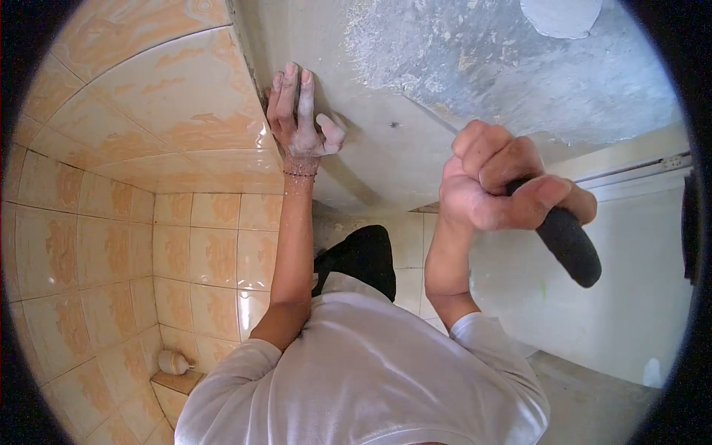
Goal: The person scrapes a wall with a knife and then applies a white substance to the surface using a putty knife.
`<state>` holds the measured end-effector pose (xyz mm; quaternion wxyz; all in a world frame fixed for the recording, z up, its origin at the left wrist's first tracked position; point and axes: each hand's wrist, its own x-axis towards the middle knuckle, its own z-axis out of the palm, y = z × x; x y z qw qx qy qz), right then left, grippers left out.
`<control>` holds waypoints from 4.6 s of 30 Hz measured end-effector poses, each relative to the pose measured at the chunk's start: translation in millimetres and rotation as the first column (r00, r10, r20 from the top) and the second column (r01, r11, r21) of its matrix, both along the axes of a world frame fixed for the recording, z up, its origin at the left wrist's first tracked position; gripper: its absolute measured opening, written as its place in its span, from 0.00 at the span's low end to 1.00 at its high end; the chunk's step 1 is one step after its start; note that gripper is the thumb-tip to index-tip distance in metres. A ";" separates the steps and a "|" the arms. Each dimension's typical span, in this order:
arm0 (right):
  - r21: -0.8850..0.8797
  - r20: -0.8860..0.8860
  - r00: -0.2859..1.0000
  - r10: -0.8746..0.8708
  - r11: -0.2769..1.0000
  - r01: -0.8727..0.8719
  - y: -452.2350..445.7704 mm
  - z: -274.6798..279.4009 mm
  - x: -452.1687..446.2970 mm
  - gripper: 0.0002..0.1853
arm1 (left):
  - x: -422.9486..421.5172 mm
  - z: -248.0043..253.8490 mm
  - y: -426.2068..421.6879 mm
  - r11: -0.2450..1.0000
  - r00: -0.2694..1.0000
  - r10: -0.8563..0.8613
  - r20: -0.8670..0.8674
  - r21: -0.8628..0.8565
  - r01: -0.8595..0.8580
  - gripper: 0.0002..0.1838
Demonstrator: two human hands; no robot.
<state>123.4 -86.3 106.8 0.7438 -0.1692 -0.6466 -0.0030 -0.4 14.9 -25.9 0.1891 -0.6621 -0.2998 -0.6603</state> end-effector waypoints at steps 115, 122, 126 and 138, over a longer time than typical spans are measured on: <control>0.031 -0.290 0.940 -0.179 0.980 0.196 5.0 -10.1 -16.7 0.12 | -0.8 0.2 -3.5 0.999 1.000 0.012 -0.010 -0.039 -0.012 0.34; -0.066 -0.247 0.942 -0.226 0.974 0.216 9.0 -10.2 -18.0 0.10 | -2.7 -1.0 -2.4 1.000 1.000 -0.003 -0.021 -0.026 0.003 0.35; -0.072 -0.280 0.946 -0.163 0.986 0.149 13.0 -7.9 -16.6 0.10 | 0.1 0.5 0.3 1.000 1.000 -0.009 -0.018 -0.014 0.008 0.39; 0.028 -0.330 0.924 -0.195 0.976 0.216 4.9 0.6 -14.0 0.10 | -1.9 -1.0 -0.7 1.000 1.000 -0.027 0.002 -0.008 0.027 0.39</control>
